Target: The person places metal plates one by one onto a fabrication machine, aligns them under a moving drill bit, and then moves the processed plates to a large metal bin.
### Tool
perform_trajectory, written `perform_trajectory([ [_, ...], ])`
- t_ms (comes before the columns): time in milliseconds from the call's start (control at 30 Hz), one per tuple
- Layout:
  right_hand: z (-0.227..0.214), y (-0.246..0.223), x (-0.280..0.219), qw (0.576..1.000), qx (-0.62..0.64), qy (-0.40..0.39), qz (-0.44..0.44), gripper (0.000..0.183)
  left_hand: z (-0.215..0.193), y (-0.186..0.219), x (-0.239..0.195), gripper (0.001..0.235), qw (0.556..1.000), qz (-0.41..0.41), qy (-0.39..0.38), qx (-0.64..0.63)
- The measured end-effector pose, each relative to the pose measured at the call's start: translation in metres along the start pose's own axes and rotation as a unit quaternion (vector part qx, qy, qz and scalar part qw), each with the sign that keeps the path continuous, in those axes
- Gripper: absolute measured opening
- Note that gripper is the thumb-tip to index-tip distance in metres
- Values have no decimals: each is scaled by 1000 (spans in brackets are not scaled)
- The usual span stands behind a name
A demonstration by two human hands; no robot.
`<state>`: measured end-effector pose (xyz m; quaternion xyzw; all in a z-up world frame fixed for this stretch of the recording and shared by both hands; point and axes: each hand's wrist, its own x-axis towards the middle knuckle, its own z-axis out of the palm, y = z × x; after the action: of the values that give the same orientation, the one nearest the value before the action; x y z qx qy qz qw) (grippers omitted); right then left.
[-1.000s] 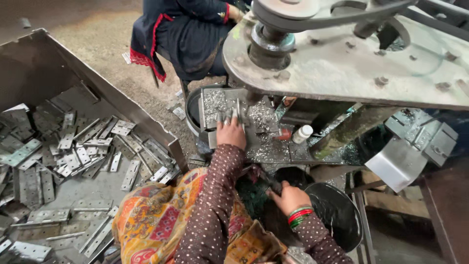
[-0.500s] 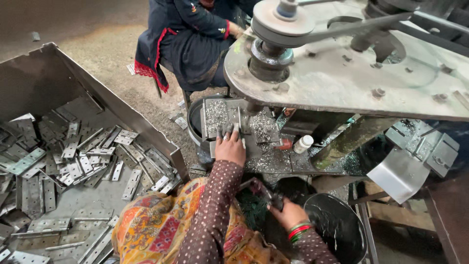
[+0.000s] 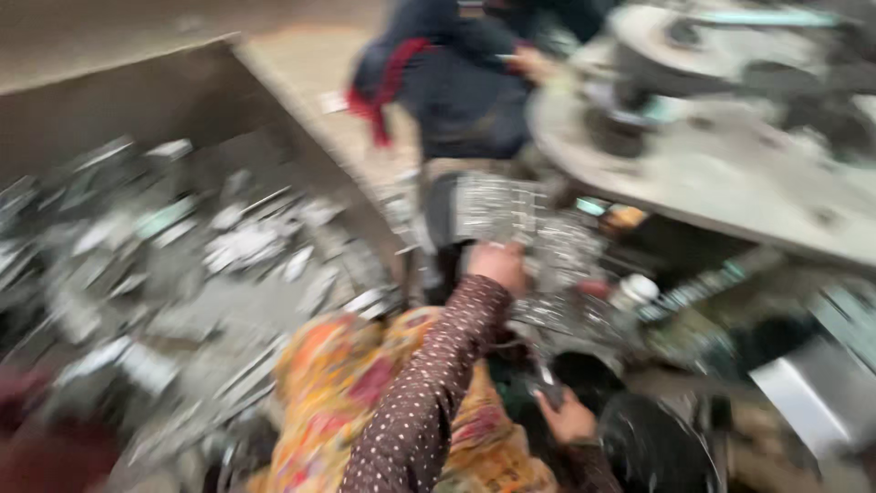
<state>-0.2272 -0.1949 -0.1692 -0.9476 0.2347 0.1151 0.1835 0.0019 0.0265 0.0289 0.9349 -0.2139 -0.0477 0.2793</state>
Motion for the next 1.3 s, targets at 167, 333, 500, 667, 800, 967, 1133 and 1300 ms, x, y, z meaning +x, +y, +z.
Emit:
perform_trajectory([
  [167, -73, 10, 32, 983, -181, -3, 1, 107, -2, -48, -114, 31, 921, 278, 224, 154],
  [333, -120, -6, 48, 965, -260, -2, -41, 95, -31, -65, -173, 27, 921, 111, 371, 39],
  [500, -128, -27, 36, 959, -276, 43, -44, 90, -68, -116, -173, 25, 887, -47, 450, 95],
  [667, -130, -48, 50, 976, -210, 9, -59, 78, -63, -261, -191, 46, 809, -313, 493, -56],
  [800, -131, -53, 50, 988, -112, -43, -101, 69, -55, -360, -230, 64, 738, -481, 470, 44],
  [967, -131, -67, 38, 996, -29, -40, -80, 61, -55, -433, -280, 62, 694, -617, 355, 103],
  [1133, -140, -63, 34, 990, -111, -72, -49, 59, -51, -450, -307, 59, 692, -589, 416, -41],
  [1300, -136, -36, 32, 962, -200, 51, -182, 71, -36, -427, -360, 52, 522, -267, 520, -621],
])
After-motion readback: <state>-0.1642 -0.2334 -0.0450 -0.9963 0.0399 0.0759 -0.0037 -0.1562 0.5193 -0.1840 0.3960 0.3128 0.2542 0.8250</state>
